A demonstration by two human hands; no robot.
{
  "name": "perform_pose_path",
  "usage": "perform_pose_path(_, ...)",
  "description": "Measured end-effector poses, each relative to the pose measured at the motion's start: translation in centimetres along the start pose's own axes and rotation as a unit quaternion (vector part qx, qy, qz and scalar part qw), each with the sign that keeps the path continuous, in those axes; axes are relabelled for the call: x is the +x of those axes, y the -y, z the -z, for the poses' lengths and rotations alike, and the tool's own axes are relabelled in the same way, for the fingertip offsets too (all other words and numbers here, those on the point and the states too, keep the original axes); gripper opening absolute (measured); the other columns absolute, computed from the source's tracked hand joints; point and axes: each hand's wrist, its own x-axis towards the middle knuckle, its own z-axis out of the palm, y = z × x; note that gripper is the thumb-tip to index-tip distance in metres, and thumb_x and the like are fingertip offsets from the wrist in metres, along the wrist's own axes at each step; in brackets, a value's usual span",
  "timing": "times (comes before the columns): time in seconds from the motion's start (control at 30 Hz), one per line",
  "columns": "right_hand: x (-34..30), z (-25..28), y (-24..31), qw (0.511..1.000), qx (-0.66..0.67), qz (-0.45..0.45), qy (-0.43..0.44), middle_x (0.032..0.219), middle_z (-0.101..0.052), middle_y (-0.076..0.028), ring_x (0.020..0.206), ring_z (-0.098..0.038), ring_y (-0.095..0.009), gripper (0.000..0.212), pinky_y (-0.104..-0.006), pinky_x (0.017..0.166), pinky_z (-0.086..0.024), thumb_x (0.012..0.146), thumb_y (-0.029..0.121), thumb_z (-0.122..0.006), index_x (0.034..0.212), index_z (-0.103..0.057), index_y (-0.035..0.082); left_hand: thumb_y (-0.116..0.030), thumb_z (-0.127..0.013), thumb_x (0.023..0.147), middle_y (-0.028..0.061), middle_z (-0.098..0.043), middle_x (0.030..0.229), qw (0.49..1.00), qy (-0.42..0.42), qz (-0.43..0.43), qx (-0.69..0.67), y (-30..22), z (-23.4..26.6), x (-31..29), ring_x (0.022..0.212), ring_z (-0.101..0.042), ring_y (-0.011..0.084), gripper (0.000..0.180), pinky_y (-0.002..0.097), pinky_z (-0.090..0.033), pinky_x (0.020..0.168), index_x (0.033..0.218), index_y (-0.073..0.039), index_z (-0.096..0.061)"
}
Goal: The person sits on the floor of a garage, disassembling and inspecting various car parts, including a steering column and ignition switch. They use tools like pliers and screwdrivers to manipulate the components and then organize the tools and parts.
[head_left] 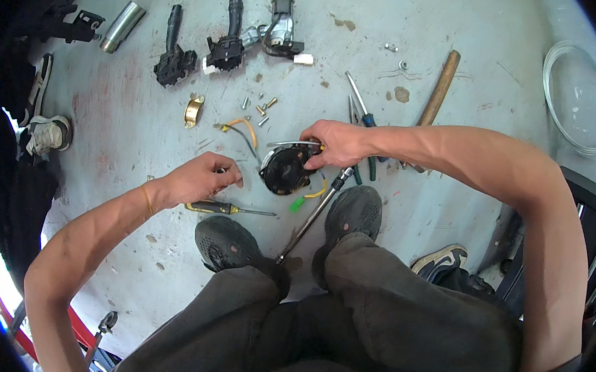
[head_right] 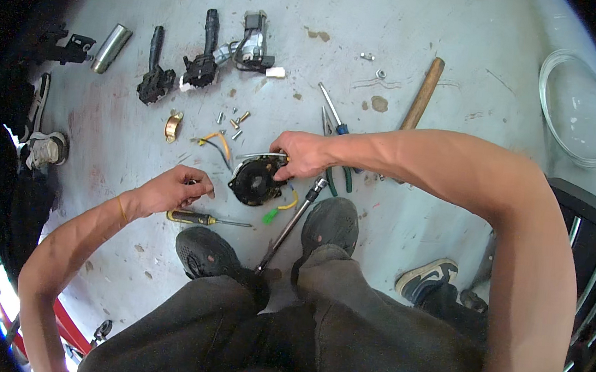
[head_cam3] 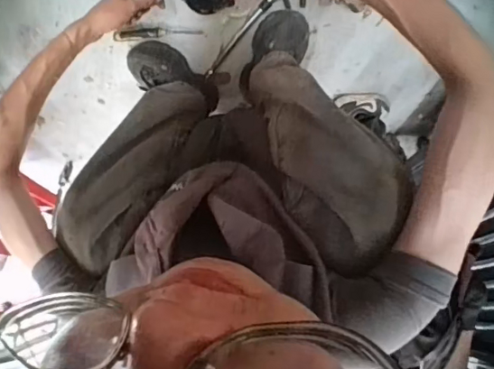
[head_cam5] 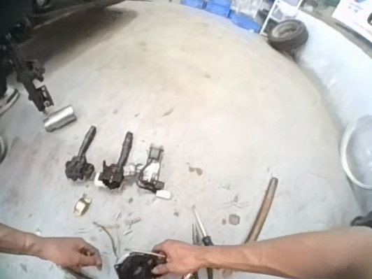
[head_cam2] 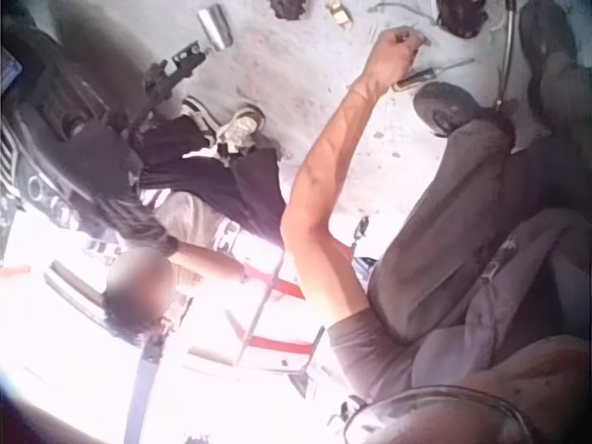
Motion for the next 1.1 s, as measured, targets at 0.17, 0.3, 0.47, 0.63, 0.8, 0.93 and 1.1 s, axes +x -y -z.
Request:
perform_pose_path(0.17, -4.4, 6.0, 4.4, 0.982, 0.17, -0.061, -0.053, 0.093, -0.068, -0.004, 0.067, -0.049, -0.008, 0.056, -0.0263, 0.057, -0.043, 0.095, 0.038, -0.079, 0.13, -0.064, -0.003, -0.025, -0.059, 0.106, -0.0047, -0.047, 0.069, 0.999, -0.041, -0.007, 0.009, 0.7, 0.8, -0.5, 0.065, -0.042, 0.0068, 0.027, 0.0265, -0.037, 0.059, 0.101, -0.002, -0.073)
perform_pose_path(0.3, -6.2, 13.1, 0.4, 0.935, 0.296, -0.05, -0.189, 0.091, -0.062, 0.002, 0.057, -0.033, -0.002, 0.037, -0.0213, 0.052, -0.032, 0.098, 0.038, -0.075, 0.113, -0.067, 0.006, -0.023, -0.058, 0.106, -0.0046, -0.048, 0.07, 0.999, -0.042, -0.001, 0.019, 0.8, 1.0, -0.4, 0.065, -0.042, 0.0069, 0.027, 0.0266, -0.037, 0.059, 0.102, -0.001, -0.073)
perform_pose_path(0.47, -7.9, 18.6, -2.5, 0.891, 0.413, -0.011, -0.189, 0.095, -0.06, 0.001, 0.056, -0.026, -0.002, 0.026, -0.0202, 0.051, -0.026, 0.105, 0.032, -0.066, 0.108, -0.062, 0.006, -0.023, -0.058, 0.105, -0.0049, -0.048, 0.07, 0.999, -0.032, -0.007, 0.023, 1.4, 0.6, -0.3, 0.064, -0.041, 0.0068, 0.027, 0.0265, -0.036, 0.059, 0.102, -0.001, -0.073)
perform_pose_path(0.63, -6.5, 18.3, -4.9, 0.871, 0.43, -0.014, -0.238, 0.089, -0.051, 0.005, 0.06, -0.03, -0.005, 0.023, -0.024, 0.055, -0.031, 0.105, 0.03, -0.067, 0.106, -0.06, 0.008, -0.024, -0.059, 0.105, -0.0051, -0.048, 0.069, 0.998, -0.044, -0.02, 0.034, 1.3, 0.5, -0.3, 0.063, -0.041, 0.0066, 0.028, 0.0266, -0.036, 0.059, 0.102, -0.001, -0.074)
perform_pose_path(0.8, -2.2, 15.1, -5.7, 0.848, 0.376, -0.139, -0.346, 0.096, -0.069, -0.008, 0.062, -0.042, -0.011, 0.026, -0.0296, 0.052, -0.042, 0.1, 0.025, -0.074, 0.106, -0.067, 0.0, -0.024, -0.059, 0.105, -0.0047, -0.049, 0.07, 0.998, -0.051, -0.014, 0.036, 1.8, 0.7, -0.6, 0.064, -0.042, 0.0068, 0.028, 0.0262, -0.037, 0.059, 0.103, -0.001, -0.074)
perform_pose_path(0.93, -1.3, 13.7, -4.7, 0.842, 0.367, -0.159, -0.362, 0.096, -0.072, -0.012, 0.056, -0.04, -0.012, 0.033, -0.0298, 0.048, -0.041, 0.099, 0.028, -0.074, 0.109, -0.066, -0.003, -0.024, -0.06, 0.105, -0.0048, -0.048, 0.071, 0.998, -0.046, -0.018, 0.025, 2.0, 0.5, -0.3, 0.064, -0.043, 0.0067, 0.027, 0.0258, -0.037, 0.059, 0.103, -0.002, -0.074)
perform_pose_path(1.1, -3.0, 15.8, -7.1, 0.833, 0.197, -0.217, -0.47, 0.09, -0.074, -0.015, 0.061, -0.058, -0.02, 0.039, -0.0385, 0.06, -0.05, 0.1, 0.033, -0.07, 0.117, -0.072, -0.003, -0.024, -0.059, 0.107, -0.0049, -0.048, 0.07, 0.998, -0.046, -0.021, 0.035, 1.7, 0.7, -0.4, 0.064, -0.042, 0.0066, 0.027, 0.0259, -0.038, 0.059, 0.103, -0.002, -0.073)
